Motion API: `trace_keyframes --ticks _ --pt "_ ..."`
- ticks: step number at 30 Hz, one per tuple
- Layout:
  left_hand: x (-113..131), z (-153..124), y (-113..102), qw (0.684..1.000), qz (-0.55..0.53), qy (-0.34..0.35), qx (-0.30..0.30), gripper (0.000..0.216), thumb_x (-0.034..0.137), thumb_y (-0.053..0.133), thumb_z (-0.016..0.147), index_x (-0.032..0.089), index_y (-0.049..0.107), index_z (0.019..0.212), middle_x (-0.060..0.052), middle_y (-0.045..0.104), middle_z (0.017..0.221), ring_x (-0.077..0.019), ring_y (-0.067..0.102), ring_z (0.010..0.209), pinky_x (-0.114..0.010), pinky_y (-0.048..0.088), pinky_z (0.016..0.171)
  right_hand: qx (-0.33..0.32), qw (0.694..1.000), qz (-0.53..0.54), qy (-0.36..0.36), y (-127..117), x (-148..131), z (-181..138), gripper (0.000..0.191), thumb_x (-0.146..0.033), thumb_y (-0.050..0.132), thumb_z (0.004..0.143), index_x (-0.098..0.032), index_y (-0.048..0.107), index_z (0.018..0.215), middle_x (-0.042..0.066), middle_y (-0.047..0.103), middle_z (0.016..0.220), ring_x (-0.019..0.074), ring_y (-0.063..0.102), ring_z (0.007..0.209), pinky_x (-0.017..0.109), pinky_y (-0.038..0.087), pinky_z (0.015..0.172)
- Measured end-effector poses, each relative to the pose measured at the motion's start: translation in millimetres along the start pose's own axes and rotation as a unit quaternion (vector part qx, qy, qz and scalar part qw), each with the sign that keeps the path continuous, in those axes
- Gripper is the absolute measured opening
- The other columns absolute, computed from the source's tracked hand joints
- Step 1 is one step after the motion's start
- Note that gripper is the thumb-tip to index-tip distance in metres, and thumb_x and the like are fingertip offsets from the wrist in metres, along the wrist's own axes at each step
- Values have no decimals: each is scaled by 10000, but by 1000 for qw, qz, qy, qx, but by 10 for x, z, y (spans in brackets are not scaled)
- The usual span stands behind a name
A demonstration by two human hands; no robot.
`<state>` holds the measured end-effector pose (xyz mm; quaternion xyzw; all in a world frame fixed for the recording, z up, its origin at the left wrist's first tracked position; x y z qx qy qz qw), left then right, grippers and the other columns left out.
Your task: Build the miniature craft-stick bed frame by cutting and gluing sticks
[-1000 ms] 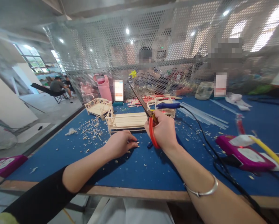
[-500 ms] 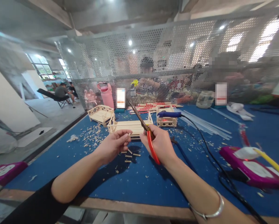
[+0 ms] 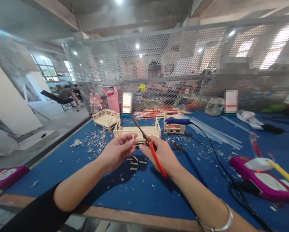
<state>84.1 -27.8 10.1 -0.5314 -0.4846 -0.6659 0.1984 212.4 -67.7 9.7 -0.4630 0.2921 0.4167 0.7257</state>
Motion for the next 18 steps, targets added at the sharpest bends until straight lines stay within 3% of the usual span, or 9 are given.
trace_keyframes --ticks 7,11,18 --pt "7 33 -74 996 89 13 2 325 410 712 658 148 537 735 27 585 559 -61 551 463 -126 425 383 -6 1000 -12 11 -42 -4 13 253 -440 506 745 -197 472 686 -28 457 610 124 413 581 242 357 546" --pt "116 55 -80 991 108 80 -11 361 415 734 622 158 517 751 52 560 561 -47 526 472 -122 415 398 -7 1000 -20 16 -82 -14 24 287 -483 514 739 -200 477 710 -26 469 619 128 417 581 242 360 535" --pt "106 52 -67 983 167 74 -20 368 441 729 603 139 548 709 7 609 696 -57 540 552 -150 433 435 -11 999 -30 8 -62 -27 9 309 -511 511 741 -203 484 729 -22 492 628 135 442 594 244 372 541"
Point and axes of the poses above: each hand's wrist, its own z-axis towards the middle knuckle, its own y-axis out of the palm, x = y × z, the point moved 5 cm from there along z, towards the middle knuckle
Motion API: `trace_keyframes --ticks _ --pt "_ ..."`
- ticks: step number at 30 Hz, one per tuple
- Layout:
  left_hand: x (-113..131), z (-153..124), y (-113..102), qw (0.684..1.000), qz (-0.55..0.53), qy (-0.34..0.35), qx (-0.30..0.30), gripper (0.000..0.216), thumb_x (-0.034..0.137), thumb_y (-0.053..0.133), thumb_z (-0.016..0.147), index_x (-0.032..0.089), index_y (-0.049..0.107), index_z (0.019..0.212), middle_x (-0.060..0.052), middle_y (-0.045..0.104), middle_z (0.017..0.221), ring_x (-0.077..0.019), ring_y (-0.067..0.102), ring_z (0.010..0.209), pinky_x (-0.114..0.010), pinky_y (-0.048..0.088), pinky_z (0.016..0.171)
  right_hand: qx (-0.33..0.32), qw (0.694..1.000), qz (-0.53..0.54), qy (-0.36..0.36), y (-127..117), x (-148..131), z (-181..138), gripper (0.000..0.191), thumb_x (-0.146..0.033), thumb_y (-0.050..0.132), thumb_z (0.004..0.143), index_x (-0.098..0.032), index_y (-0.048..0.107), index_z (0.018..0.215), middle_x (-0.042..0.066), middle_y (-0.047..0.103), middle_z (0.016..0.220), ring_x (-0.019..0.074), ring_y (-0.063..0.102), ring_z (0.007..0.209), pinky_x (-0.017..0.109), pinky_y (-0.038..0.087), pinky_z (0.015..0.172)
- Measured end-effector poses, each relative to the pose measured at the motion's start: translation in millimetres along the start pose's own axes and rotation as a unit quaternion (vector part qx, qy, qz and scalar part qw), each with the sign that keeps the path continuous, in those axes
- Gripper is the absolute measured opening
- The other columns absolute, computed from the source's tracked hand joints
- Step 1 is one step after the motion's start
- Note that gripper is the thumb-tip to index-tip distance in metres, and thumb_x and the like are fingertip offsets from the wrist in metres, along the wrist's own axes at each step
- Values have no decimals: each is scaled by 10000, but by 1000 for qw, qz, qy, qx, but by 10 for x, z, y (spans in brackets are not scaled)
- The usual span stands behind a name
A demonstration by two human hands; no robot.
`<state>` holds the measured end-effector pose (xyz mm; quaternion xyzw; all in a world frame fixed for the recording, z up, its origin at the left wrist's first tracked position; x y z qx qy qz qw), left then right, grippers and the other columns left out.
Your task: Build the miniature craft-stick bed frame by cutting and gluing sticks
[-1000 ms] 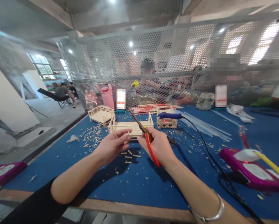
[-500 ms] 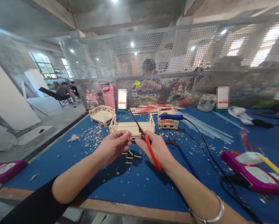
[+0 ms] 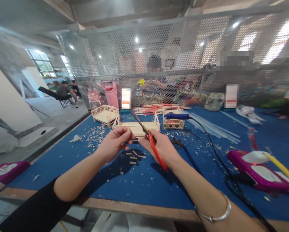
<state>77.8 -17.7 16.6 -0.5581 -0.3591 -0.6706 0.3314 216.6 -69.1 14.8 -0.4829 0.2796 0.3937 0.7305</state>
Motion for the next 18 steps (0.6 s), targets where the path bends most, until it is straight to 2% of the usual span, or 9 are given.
trace_keyframes --ticks 3,8,14,18 --pt "-6 -14 26 1000 1 11 -4 374 424 755 564 137 560 703 21 598 635 -51 518 515 -163 441 461 -21 999 -45 3 43 7 -4 302 -505 518 736 -205 482 737 -22 503 624 138 452 580 253 370 539" --pt "30 -29 -7 998 6 50 29 305 382 743 580 132 596 674 37 574 560 -46 488 461 -179 443 468 -32 989 -146 0 65 1 -8 254 -444 546 733 -197 493 769 21 569 738 164 500 655 283 392 596" --pt "49 -29 -46 996 57 63 38 163 263 702 613 126 623 655 32 589 557 -45 482 413 -180 398 430 -44 988 -148 -13 78 2 -12 242 -422 557 738 -197 490 798 27 575 772 168 513 684 285 400 612" --pt "39 -28 -30 998 30 59 7 193 299 698 622 131 605 642 37 577 544 -41 472 393 -176 378 414 -73 990 -122 -10 97 6 -19 274 -452 532 745 -194 488 827 26 572 775 167 503 682 285 396 608"
Point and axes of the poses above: each hand's wrist, its own z-axis towards the middle knuckle, its own y-axis out of the palm, x = y × z, the point moved 5 cm from there along z, towards the middle knuckle
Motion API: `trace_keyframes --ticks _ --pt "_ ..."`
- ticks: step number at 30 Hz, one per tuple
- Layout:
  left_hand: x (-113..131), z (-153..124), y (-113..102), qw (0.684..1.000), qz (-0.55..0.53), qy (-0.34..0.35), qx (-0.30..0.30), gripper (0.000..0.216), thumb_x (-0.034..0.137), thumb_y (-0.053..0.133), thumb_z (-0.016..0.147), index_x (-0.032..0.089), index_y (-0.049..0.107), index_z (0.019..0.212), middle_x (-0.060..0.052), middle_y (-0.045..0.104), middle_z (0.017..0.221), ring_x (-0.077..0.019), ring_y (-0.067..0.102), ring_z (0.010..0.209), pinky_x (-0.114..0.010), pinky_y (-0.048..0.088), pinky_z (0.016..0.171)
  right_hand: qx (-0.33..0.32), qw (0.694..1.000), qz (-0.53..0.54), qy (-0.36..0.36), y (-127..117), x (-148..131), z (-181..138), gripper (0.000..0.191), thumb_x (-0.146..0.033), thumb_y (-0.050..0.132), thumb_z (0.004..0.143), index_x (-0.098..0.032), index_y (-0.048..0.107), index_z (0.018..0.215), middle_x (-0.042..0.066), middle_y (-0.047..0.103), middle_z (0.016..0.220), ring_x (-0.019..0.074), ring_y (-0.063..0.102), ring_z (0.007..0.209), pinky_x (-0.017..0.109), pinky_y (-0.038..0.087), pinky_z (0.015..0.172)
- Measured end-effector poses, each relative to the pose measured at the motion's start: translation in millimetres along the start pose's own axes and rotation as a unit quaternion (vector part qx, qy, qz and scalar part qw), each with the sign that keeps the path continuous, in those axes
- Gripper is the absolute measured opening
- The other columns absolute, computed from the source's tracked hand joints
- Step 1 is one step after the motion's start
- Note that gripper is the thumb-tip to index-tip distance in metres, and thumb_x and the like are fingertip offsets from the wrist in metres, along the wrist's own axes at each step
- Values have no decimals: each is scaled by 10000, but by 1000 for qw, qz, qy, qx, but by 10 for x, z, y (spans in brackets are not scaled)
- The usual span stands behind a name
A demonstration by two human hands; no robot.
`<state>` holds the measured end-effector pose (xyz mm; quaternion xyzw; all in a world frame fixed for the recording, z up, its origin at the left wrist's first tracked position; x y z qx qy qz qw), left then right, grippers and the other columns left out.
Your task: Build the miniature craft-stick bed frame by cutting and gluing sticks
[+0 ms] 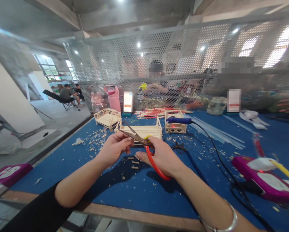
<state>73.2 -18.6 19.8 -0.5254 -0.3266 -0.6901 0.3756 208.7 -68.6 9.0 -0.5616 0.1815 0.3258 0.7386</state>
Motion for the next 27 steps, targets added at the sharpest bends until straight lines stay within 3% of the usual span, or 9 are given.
trace_keyframes --ticks 6,14,21,24,27 --pt "-27 1 11 999 1 -28 -29 235 348 697 625 140 601 678 45 555 535 -45 454 394 -191 395 422 -26 999 14 13 21 1 -9 285 -473 510 745 -196 488 811 7 548 701 158 476 638 281 379 584" --pt "97 -25 45 996 82 37 5 136 276 642 674 142 620 666 43 508 504 -58 438 436 -181 359 433 17 998 -54 29 -20 7 3 244 -437 539 728 -214 441 742 17 563 717 165 487 635 283 370 580" --pt "73 -36 38 990 122 68 -4 243 365 588 746 142 594 648 35 493 523 -63 456 436 -187 354 441 6 1000 -9 -3 32 -21 2 258 -440 520 738 -194 495 810 40 598 790 174 532 697 287 409 621" --pt "28 -12 22 994 102 45 13 294 429 586 741 146 569 663 42 486 531 -54 428 403 -183 349 405 21 1000 -15 7 -56 -17 10 294 -476 500 743 -188 533 792 27 602 734 164 525 653 269 398 583" --pt "4 17 -41 995 73 38 58 324 473 582 734 151 559 704 53 477 522 -46 398 374 -174 338 370 55 996 -41 62 -258 20 -71 360 -536 458 757 -194 547 689 1 573 607 144 496 560 247 365 517"
Point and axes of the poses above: each hand's wrist, its own z-axis towards the middle knuckle, its own y-axis out of the palm, x = y × z, the point moved 5 cm from there along z, towards the middle knuckle
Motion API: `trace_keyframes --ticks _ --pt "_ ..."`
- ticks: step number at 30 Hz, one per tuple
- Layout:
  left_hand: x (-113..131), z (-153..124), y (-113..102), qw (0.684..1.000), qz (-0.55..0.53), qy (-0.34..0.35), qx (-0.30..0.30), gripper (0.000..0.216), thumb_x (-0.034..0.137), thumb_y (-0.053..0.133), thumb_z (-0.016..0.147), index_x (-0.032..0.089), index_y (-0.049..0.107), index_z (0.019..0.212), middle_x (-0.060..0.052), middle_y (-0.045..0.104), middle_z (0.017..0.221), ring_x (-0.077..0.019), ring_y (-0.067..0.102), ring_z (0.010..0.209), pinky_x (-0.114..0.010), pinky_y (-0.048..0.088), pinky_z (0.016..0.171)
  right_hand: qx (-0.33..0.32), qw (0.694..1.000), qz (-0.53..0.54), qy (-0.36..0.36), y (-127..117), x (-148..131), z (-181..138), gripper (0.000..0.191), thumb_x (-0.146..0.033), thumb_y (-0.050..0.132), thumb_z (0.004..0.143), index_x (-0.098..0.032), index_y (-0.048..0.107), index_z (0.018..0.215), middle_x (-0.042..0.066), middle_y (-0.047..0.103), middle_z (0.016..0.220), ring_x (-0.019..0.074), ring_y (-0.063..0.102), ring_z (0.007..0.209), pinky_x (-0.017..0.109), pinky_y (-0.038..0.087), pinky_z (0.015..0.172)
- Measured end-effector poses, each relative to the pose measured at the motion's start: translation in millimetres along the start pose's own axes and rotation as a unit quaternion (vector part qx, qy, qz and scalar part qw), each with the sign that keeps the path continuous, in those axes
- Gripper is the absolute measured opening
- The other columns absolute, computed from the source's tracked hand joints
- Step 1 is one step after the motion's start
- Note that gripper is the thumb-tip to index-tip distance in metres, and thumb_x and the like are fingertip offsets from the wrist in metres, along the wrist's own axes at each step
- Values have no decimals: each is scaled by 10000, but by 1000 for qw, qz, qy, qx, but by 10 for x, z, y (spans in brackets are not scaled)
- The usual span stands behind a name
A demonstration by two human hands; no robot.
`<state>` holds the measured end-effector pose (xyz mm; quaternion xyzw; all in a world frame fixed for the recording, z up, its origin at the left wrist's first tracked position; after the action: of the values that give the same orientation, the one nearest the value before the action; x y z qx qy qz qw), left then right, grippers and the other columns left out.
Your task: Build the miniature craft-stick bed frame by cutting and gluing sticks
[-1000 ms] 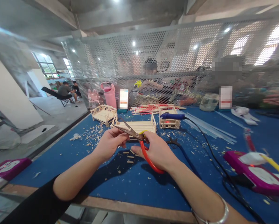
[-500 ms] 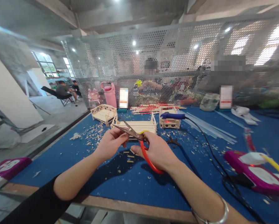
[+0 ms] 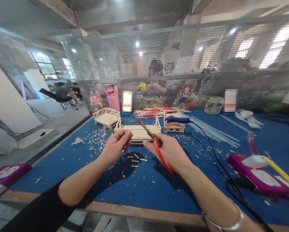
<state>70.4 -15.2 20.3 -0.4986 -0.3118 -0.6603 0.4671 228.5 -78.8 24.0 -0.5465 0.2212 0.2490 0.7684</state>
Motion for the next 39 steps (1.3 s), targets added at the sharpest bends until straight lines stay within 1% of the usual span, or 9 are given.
trace_keyframes --ticks 4,7,14,18,23,28,32,35,39 --pt "29 32 -131 994 -61 34 85 318 471 588 730 156 550 730 64 459 524 -32 375 372 -155 314 352 -101 978 -134 120 -84 138 -277 420 -592 504 705 -209 527 533 10 559 499 157 502 480 254 334 461" --pt "43 41 -170 990 -86 42 101 288 442 584 738 156 549 734 63 452 532 -31 368 382 -152 312 351 -185 938 -236 172 7 180 -524 333 -510 580 672 -201 559 549 78 650 616 223 601 570 276 362 490" --pt "-42 35 -84 999 7 35 32 233 387 514 782 158 544 747 58 458 538 -44 377 397 -172 302 374 -213 906 -342 133 -97 113 -488 282 -450 549 728 -178 623 703 133 687 798 298 649 760 326 406 584" --pt "-84 34 -69 997 60 43 7 230 369 480 796 155 543 739 52 462 546 -49 380 418 -181 311 410 -156 892 -381 186 -289 438 -257 348 -422 409 844 -156 628 796 169 684 902 318 640 879 358 432 659" --pt "-101 -8 -32 996 85 29 -28 234 369 460 810 157 539 752 45 462 557 -56 374 434 -180 313 424 -132 905 -347 208 -154 791 -164 274 -252 364 845 -123 606 849 218 669 991 328 635 926 374 435 699" --pt "-98 -81 35 994 95 18 -53 289 408 411 846 172 478 692 42 452 566 -58 364 422 -177 306 404 -7 948 -262 181 -198 826 -245 204 -229 304 824 -215 462 696 148 681 736 278 652 677 343 403 578" --pt "-53 -134 95 999 27 32 -30 320 468 390 850 184 461 721 18 481 634 -96 442 512 -204 392 461 139 978 -101 116 -390 681 -380 170 -387 320 809 -253 399 740 22 577 543 222 578 533 319 400 529" --pt "40 -142 127 996 16 68 48 307 427 389 869 172 530 774 -34 562 769 -138 523 733 -261 443 704 226 971 -28 69 -496 409 -444 267 -512 393 771 -252 446 805 -3 530 540 195 528 500 307 399 506" --pt "59 -32 195 993 -25 42 107 301 440 422 857 176 556 800 -51 595 843 -154 535 831 -286 412 800 180 975 131 -1 -357 -12 -243 317 -554 407 802 -240 450 805 -40 424 526 132 421 450 258 358 438"
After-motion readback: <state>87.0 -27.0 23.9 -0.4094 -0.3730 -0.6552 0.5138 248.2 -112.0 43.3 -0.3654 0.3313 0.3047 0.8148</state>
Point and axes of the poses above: each hand's wrist, its own z-axis towards the middle knuckle, its own y-axis out of the palm, x = y × z, the point moved 5 cm from there along z, towards the middle knuckle
